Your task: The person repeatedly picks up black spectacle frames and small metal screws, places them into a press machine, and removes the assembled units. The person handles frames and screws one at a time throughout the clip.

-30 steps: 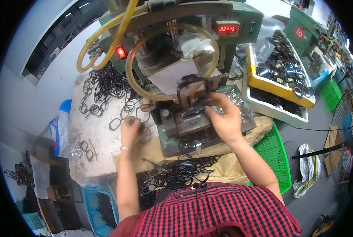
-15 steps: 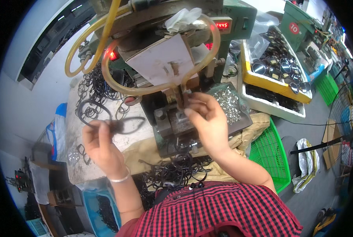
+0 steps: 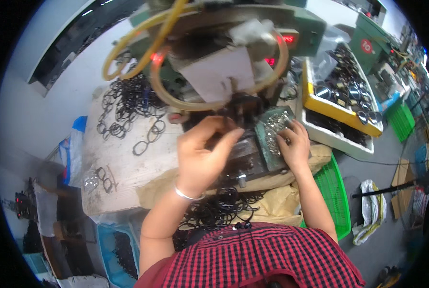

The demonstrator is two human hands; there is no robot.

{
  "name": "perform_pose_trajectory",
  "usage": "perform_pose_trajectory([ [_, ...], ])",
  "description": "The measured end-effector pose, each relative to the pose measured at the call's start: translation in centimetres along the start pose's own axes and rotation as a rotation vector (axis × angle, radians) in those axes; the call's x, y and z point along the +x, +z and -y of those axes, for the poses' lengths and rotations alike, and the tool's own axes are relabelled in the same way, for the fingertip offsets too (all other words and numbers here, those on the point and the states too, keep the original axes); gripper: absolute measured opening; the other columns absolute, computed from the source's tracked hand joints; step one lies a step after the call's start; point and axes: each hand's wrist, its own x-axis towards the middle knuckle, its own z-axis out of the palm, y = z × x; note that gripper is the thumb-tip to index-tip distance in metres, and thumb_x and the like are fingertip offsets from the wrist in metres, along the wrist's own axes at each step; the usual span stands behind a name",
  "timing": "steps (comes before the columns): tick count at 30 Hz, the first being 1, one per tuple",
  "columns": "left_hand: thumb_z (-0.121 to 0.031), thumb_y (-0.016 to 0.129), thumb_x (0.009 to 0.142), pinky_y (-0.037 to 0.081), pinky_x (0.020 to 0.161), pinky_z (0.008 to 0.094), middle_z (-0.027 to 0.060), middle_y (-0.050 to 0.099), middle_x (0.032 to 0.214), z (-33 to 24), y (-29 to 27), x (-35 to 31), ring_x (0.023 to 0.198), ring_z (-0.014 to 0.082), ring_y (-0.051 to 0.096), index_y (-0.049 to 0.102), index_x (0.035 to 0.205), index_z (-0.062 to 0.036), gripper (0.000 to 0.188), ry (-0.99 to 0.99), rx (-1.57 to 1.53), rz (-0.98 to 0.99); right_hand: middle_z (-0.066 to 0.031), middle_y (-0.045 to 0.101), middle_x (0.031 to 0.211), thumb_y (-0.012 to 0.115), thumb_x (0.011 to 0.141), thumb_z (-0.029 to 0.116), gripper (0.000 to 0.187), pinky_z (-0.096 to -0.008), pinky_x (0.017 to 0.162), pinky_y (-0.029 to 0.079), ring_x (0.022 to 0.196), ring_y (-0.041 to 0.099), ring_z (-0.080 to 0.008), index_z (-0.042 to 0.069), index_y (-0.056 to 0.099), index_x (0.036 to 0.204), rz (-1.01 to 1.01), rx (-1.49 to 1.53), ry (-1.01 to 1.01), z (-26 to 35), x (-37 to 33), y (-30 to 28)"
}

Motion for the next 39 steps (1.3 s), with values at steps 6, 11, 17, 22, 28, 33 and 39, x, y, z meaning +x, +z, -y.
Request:
perform_pose_trajectory([
  [6,-0.006,0.075,0.084,0.049,0.065,0.0289,0.0077,0.068,0.08,-1.6,0.4,0.2,0.07,0.0128,0.061,0.068,0.088,0.0018,0.011,-0.019,0.244,0.019,-0.0176,0.056,0.131,0.074,0.067,0.013,0.027,-0.0469,0.097,0.048,0.126,0.05,-0.0382,0.007,0.067,0.093,0.267,-0.047,-0.354,0.3,1.3,0.3],
  [11,0.005,0.065,0.086,0.047,0.101,0.0386,0.0136,0.064,0.12,0.9,-2.8,-4.5,0.112,0.0263,0.061,0.06,0.122,0.001,0.036,0.061,0.396,0.06,-0.0151,0.062,0.086,0.064,0.076,0.013,0.01,-0.0462,0.075,0.051,0.086,0.061,-0.0351,0.006,0.062,0.082,0.054,0.051,-0.18,-0.1,2.6,-0.3],
  [17,-0.001,0.06,0.09,0.036,0.112,0.0401,0.0162,0.053,0.139,4.9,-14.3,0.3,0.131,0.0297,0.048,0.048,0.138,-0.0027,0.05,-0.184,0.978,-0.091,-0.0127,0.068,0.093,0.068,0.082,0.014,0.015,-0.0422,0.08,0.05,0.091,0.063,-0.0327,0.007,0.068,0.095,-0.152,0.33,0.065,0.6,0.6,-2.2],
  [22,0.014,0.065,0.069,0.026,0.118,0.042,0.0178,0.03,0.157,23.5,-25.7,2.2,0.144,0.033,0.028,0.035,0.15,-0.006,0.088,-0.478,1.124,0.465,-0.0133,0.069,0.093,0.068,0.084,0.014,0.015,-0.0422,0.082,0.05,0.091,0.064,-0.0337,0.007,0.07,0.096,-0.068,0.392,0.096,3.1,2.6,0.2],
  [28,0.003,0.048,0.088,0.039,0.108,0.0374,0.0201,0.054,0.135,23.3,-20.5,-3.4,0.126,0.0311,0.052,0.048,0.139,0.003,0.051,-0.454,0.695,0.211,-0.0146,0.069,0.094,0.065,0.084,0.014,0.016,-0.0431,0.081,0.05,0.09,0.064,-0.0351,0.007,0.068,0.098,-0.074,0.332,0.139,0.6,-0.5,-1.1],
  [33,-0.012,0.044,0.098,0.043,0.104,0.0385,0.0252,0.056,0.135,11.9,-16.0,-4.5,0.121,0.0336,0.057,0.052,0.134,0.0069,0.042,-0.607,0.997,0.405,-0.0154,0.067,0.09,0.061,0.086,0.01,0.013,-0.0421,0.076,0.051,0.086,0.064,-0.0353,0.006,0.067,0.097,-0.259,0.234,0.199,-1.8,-4.2,-5.7],
  [39,-0.021,0.042,0.106,0.036,0.11,0.0358,0.021,0.054,0.139,18.9,-25.3,-7.5,0.126,0.0299,0.052,0.052,0.134,0.0061,0.04,-0.314,0.839,-0.264,-0.0115,0.069,0.091,0.069,0.082,0.009,0.012,-0.0375,0.081,0.05,0.091,0.064,-0.0291,0.004,0.071,0.093,-0.16,0.385,0.255,0.4,-3.6,-7.4],
])
